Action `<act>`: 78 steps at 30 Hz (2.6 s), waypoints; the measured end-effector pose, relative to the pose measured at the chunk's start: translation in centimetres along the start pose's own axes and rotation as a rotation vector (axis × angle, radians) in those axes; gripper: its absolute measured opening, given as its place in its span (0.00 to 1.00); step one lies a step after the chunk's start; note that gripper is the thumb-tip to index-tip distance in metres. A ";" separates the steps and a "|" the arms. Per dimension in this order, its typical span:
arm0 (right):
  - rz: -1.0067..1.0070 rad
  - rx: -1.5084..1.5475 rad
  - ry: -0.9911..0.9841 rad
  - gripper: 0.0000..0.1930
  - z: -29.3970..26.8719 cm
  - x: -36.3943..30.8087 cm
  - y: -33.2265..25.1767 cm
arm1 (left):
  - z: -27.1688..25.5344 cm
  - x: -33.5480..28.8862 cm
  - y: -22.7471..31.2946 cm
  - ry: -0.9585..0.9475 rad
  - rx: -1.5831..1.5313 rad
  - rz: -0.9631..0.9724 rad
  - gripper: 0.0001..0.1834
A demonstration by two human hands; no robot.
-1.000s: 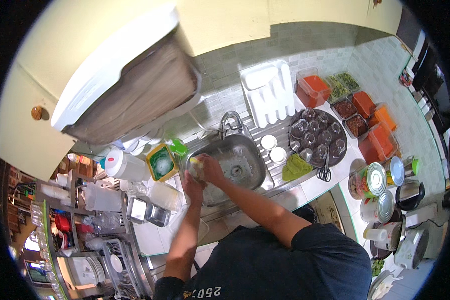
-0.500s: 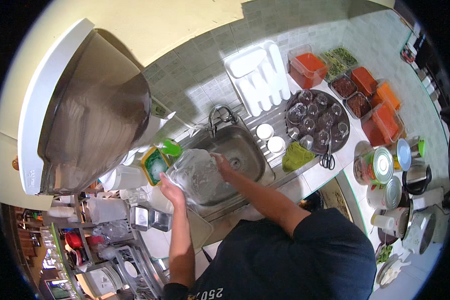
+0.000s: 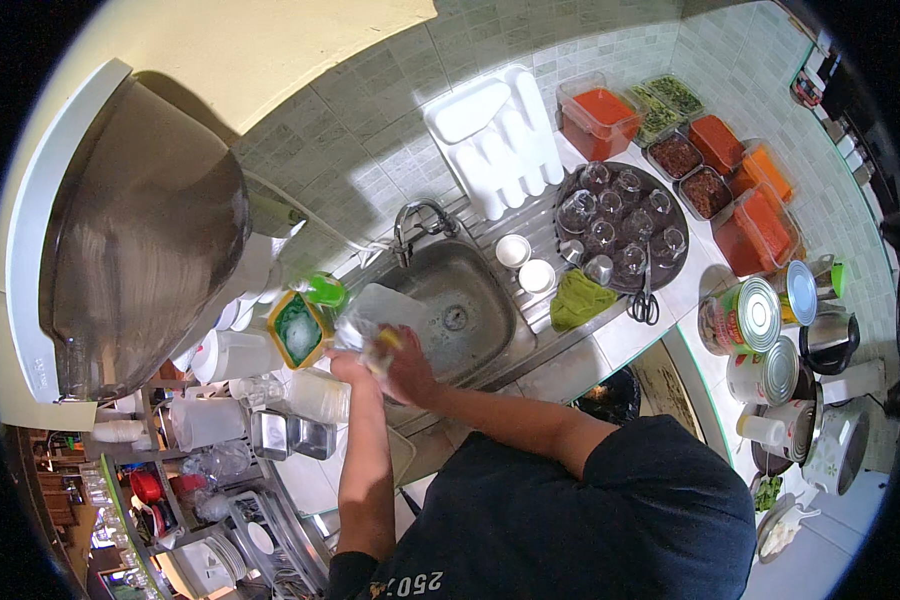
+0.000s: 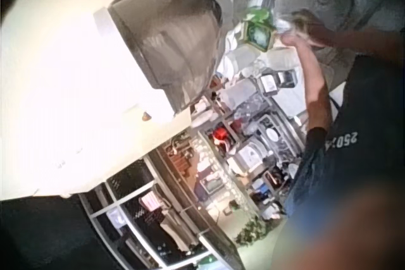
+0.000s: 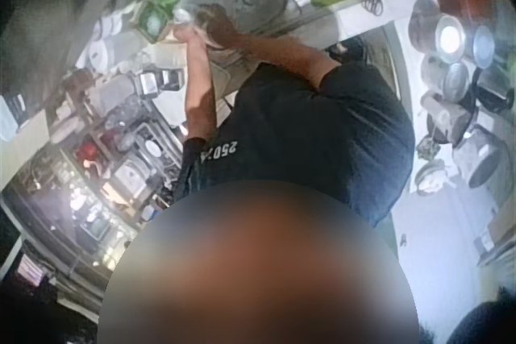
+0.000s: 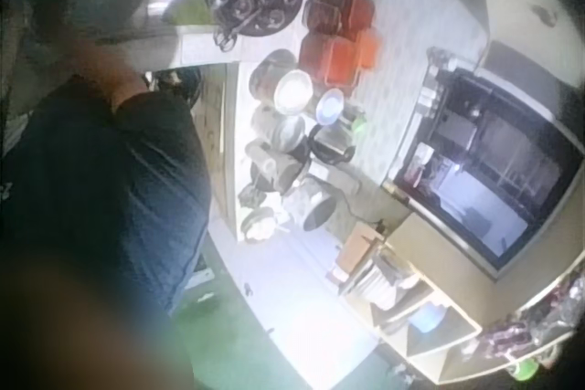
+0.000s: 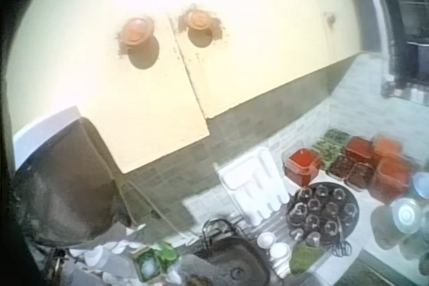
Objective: The person washes various kitchen items in a sink using a sponge and running water. They scrub and rinse a metal strainer, a plastic container, a yellow tray, and a white cup, then place them on a drying rack.
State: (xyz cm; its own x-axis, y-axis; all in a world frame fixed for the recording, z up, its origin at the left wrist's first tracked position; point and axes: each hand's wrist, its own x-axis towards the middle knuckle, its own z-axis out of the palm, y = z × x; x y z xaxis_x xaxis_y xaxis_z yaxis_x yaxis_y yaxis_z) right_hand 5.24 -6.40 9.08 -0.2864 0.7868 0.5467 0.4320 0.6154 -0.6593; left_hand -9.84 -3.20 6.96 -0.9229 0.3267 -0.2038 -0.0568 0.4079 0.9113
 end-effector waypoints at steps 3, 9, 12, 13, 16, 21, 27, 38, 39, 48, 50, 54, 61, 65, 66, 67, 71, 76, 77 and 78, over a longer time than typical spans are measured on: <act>0.239 0.108 0.242 0.22 -0.1 -1.4 -1.6 | 0.1 0.6 -2.0 -0.130 -0.330 -0.125 0.22; 0.654 0.497 0.481 0.17 5.0 -0.6 1.9 | -1.4 0.3 -3.8 -0.040 -0.515 -0.412 0.22; 0.852 0.812 0.462 0.17 6.9 -0.2 5.0 | -1.9 -0.1 -3.5 0.015 -0.507 -0.372 0.24; 1.063 1.003 0.390 0.18 7.3 -0.1 6.1 | -1.9 -0.2 -3.4 0.113 -0.500 -0.378 0.24; 1.386 1.821 0.156 0.22 7.0 -1.1 10.0 | -1.5 -0.5 -3.7 0.020 -0.692 -0.051 0.22; 0.992 1.197 -0.165 0.25 8.0 -5.9 16.1 | -0.5 -1.3 -5.2 -0.312 0.160 0.973 0.20; 1.509 1.654 0.045 0.24 5.5 -10.0 20.0 | 3.1 -2.6 -7.0 -0.734 0.537 1.245 0.12; 1.605 1.364 -0.112 0.14 -2.9 -0.4 11.1 | -14.1 -6.2 -10.7 -0.259 0.342 0.935 0.17; 1.606 1.429 -0.212 0.14 -2.3 0.6 9.8 | -17.8 -6.0 -11.7 -0.156 0.461 0.886 0.17; 0.436 0.844 -0.606 0.21 21.1 13.6 2.1 | -29.2 -5.2 -19.3 0.187 0.641 0.262 0.10; 0.058 0.256 -0.585 0.25 26.1 16.1 1.9 | -29.0 -6.1 -19.5 0.218 0.584 0.241 0.10; -0.506 -0.078 -0.728 0.27 31.7 18.1 2.8 | -28.8 -8.6 -18.2 0.153 0.236 0.030 0.10; -0.467 -0.255 -0.919 0.31 33.6 17.9 4.1 | -26.0 -12.3 -11.4 -0.115 -0.493 -0.278 0.17; -0.284 0.176 -0.497 0.28 26.6 17.0 4.0 | -20.7 -9.1 -7.6 -0.228 -0.428 -0.138 0.20; -0.133 0.373 -0.491 0.27 24.2 16.7 3.4 | -19.3 -7.8 -6.8 -0.268 -0.172 0.097 0.22; 0.047 0.639 -0.503 0.27 20.5 14.7 3.0 | -17.6 -6.7 -6.2 -0.321 -0.145 0.029 0.23; 0.046 0.143 -0.556 0.23 7.4 7.1 0.6 | -9.4 -3.1 -4.9 -0.368 -0.086 0.139 0.25; -0.117 0.193 -0.289 0.19 2.7 5.3 1.7 | -3.9 -5.1 -4.6 -0.375 0.184 0.291 0.25; -0.053 0.170 -0.258 0.19 2.7 5.7 2.2 | -3.4 -5.5 -4.2 -0.396 0.211 0.310 0.25; 0.053 0.179 -0.166 0.19 2.6 5.7 2.7 | -3.0 -5.8 -3.7 -0.368 0.211 0.334 0.25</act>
State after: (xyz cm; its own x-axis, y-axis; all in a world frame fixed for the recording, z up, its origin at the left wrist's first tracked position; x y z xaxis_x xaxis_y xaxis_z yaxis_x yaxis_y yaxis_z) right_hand 2.55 -0.12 9.11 -0.4107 0.8060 0.4263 0.2964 0.5602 -0.7735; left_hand -5.37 -9.17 5.83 -0.6811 0.7296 -0.0612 0.3298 0.3803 0.8641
